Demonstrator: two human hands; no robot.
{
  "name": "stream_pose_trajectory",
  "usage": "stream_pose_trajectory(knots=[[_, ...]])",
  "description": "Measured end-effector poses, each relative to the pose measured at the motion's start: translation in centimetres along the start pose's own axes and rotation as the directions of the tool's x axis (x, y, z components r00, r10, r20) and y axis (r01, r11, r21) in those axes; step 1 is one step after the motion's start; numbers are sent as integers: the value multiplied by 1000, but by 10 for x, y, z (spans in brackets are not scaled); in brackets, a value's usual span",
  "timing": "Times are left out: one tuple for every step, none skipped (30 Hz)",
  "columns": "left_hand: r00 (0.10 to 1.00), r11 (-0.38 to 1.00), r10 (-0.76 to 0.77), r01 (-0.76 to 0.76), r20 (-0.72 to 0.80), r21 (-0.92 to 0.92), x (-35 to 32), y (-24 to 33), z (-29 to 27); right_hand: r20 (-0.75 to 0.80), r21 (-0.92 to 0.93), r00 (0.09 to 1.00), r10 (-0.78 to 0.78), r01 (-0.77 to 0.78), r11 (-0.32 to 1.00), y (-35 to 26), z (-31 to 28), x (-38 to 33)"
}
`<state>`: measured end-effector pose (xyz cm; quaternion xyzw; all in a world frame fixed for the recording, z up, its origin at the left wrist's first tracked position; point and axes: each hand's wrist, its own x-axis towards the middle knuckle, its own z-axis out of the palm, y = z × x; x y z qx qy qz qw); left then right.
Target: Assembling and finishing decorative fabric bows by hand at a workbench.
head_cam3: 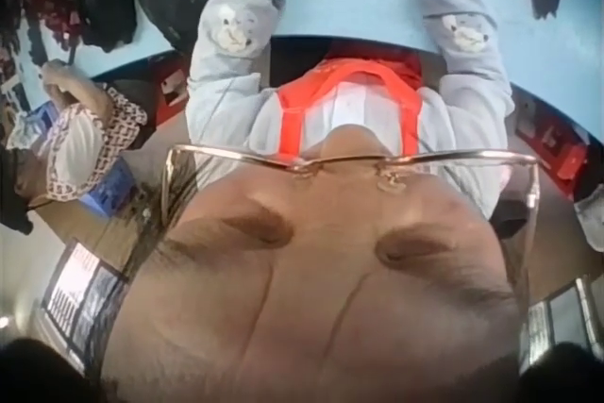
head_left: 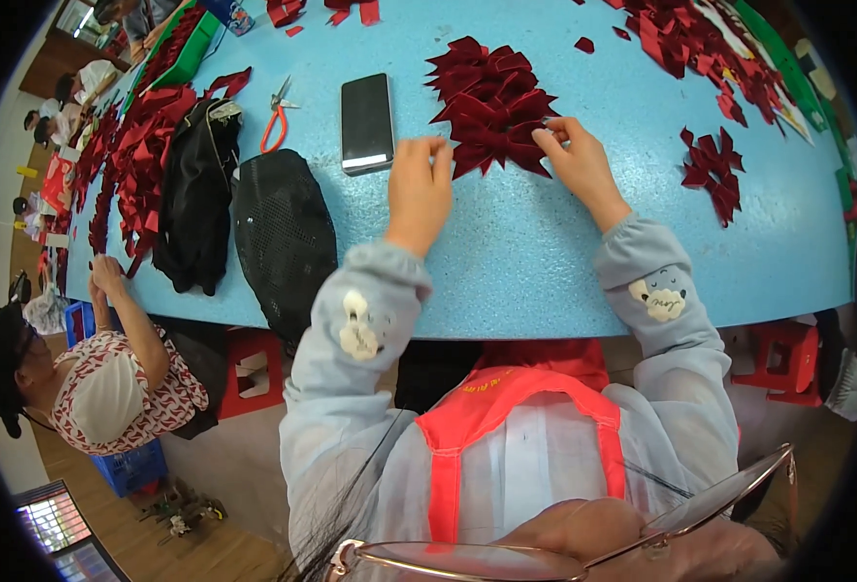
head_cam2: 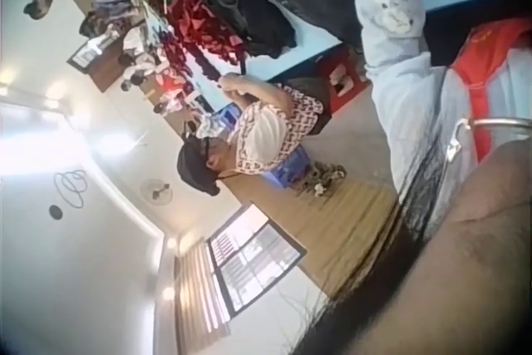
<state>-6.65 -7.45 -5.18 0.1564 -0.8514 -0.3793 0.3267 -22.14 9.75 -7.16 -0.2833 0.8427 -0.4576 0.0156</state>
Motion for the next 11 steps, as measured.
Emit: stream_pose_trajectory(knots=[[999, 997, -35, 36, -19, 68, 15, -13, 5, 11, 0, 1000, -7, 7, 1000, -9, 1, 2], [998, 989, -61, 65, -33, 134, 28, -18, 9, 71, -97, 997, 32, -25, 995, -17, 0, 6], [998, 988, -60, 64, -37, 138, 35, -22, 11, 126, -194, 989, 76, -50, 980, -25, -2, 10], [991, 980, -131, 128, 14, 153, 40, -18, 14, 172, -293, 976, 133, -78, 953, -26, -4, 10], [977, 967, -202, 189, 63, 171, 43, -15, 17, 171, -291, 976, 137, -83, 953, -23, -3, 8], [956, 949, -272, 248, 109, 193, 46, -11, 18, 128, -260, 991, 44, -9, 965, -16, -1, 6], [957, 950, -269, 245, 112, 194, 45, -8, 16, 81, -233, 995, -50, 68, 970, -10, 1, 2], [947, 954, -293, 281, 132, 101, 41, -4, 12, 30, -210, 989, -144, 147, 967, -6, 3, -1], [938, 950, -311, 314, 154, 6, 37, 2, 7, 23, -210, 989, -146, 148, 966, -3, 3, -3], [929, 935, -325, 344, 177, -89, 33, 5, 4, 5, 2, 993, -119, 119, 993, -2, 3, -6], [931, 926, -317, 345, 182, -151, 31, 4, 2, -8, 214, 995, -95, 94, 972, -3, 2, -9]])
